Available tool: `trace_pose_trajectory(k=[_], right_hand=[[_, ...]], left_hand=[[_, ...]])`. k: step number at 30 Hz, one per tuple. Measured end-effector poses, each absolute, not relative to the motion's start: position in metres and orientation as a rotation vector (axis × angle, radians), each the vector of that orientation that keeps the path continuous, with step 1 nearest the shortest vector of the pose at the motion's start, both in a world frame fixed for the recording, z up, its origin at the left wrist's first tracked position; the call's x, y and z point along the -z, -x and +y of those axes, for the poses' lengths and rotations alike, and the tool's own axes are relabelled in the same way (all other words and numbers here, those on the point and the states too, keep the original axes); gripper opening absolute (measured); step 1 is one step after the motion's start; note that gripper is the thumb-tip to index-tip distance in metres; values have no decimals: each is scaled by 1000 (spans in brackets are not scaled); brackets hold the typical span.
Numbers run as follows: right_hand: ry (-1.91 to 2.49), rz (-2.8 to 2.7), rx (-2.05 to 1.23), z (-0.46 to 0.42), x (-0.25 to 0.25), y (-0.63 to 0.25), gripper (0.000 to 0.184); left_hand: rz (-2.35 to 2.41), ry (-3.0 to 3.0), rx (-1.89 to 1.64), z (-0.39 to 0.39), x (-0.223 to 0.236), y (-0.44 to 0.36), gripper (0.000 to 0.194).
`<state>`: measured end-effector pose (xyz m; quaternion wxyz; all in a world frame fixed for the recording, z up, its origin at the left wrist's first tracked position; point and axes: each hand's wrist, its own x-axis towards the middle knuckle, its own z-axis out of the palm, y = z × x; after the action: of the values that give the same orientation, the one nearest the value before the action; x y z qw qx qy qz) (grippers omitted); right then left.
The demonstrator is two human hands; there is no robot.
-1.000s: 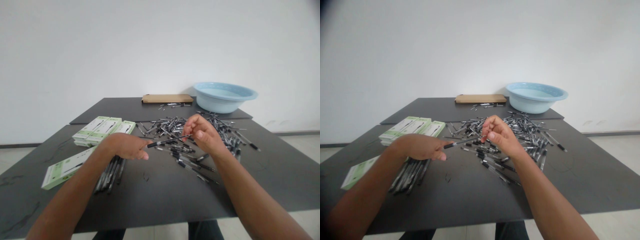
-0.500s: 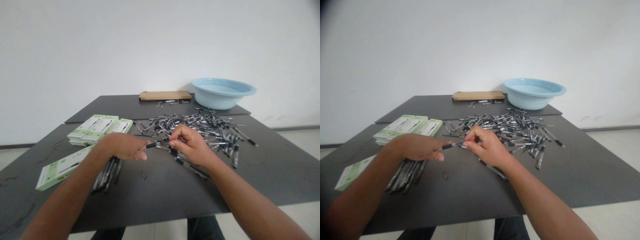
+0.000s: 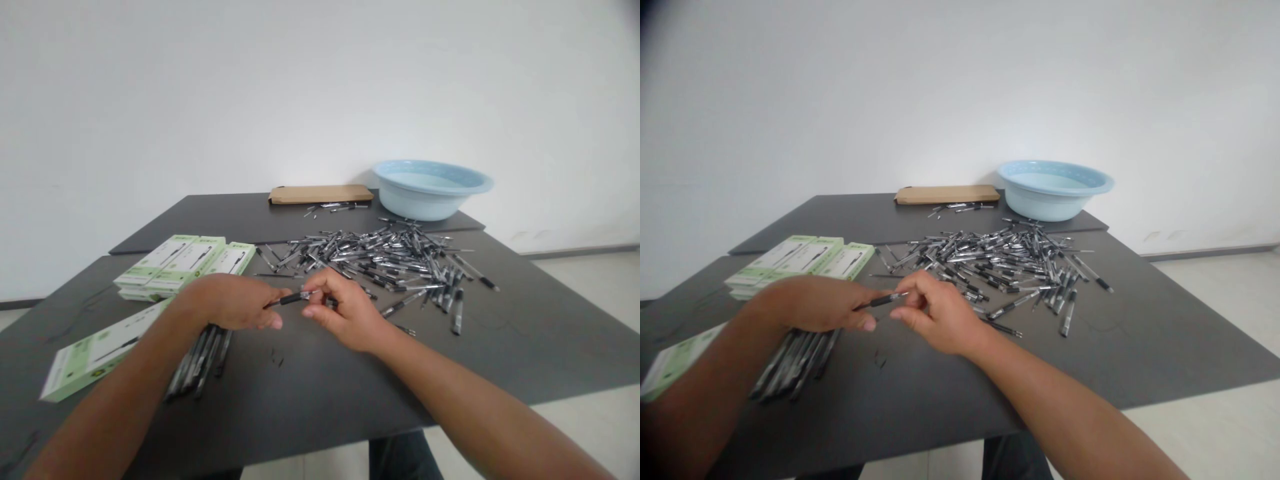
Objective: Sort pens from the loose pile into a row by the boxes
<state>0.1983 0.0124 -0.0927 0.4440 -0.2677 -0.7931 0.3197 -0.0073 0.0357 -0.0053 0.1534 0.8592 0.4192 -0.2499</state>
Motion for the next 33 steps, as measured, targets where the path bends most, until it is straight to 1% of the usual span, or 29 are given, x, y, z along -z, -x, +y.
trace_pose_trajectory(k=[2, 3, 7, 11, 15, 18, 20, 23, 25, 28, 33], right_hand=[[653, -2051, -872, 15, 94, -199, 32], [665, -2112, -875, 16, 94, -200, 32], [748, -2326, -718, 16, 97, -197, 20], [884, -2407, -580, 20, 93, -200, 20], [1281, -2332, -406, 51, 82, -236, 20], [1756, -2198, -109, 87, 77, -280, 23], [1894, -2146, -43, 107, 79, -306, 23], [1958, -2182, -33, 126, 90, -325, 23], [1939, -2263, -62, 131, 101, -327, 21], [1904, -2361, -94, 134, 113, -327, 24], [1936, -2401, -95, 137, 116, -339, 25]], left_hand=[[1257, -2392, 798, 35, 2, 7, 57], [1277, -2370, 817, 35, 1, 7, 57], [1296, -2359, 805, 35, -2, 7, 57], [1286, -2355, 785, 36, -1, 9, 59], [1275, -2388, 789, 36, -1, 12, 61], [1285, -2398, 808, 35, -2, 12, 64], [1296, -2389, 826, 36, -1, 11, 65], [1302, -2374, 826, 37, 1, 11, 67], [1299, -2377, 800, 37, 2, 12, 66], [1286, -2389, 757, 38, 4, 12, 66], [1288, -2358, 788, 36, 3, 9, 64]])
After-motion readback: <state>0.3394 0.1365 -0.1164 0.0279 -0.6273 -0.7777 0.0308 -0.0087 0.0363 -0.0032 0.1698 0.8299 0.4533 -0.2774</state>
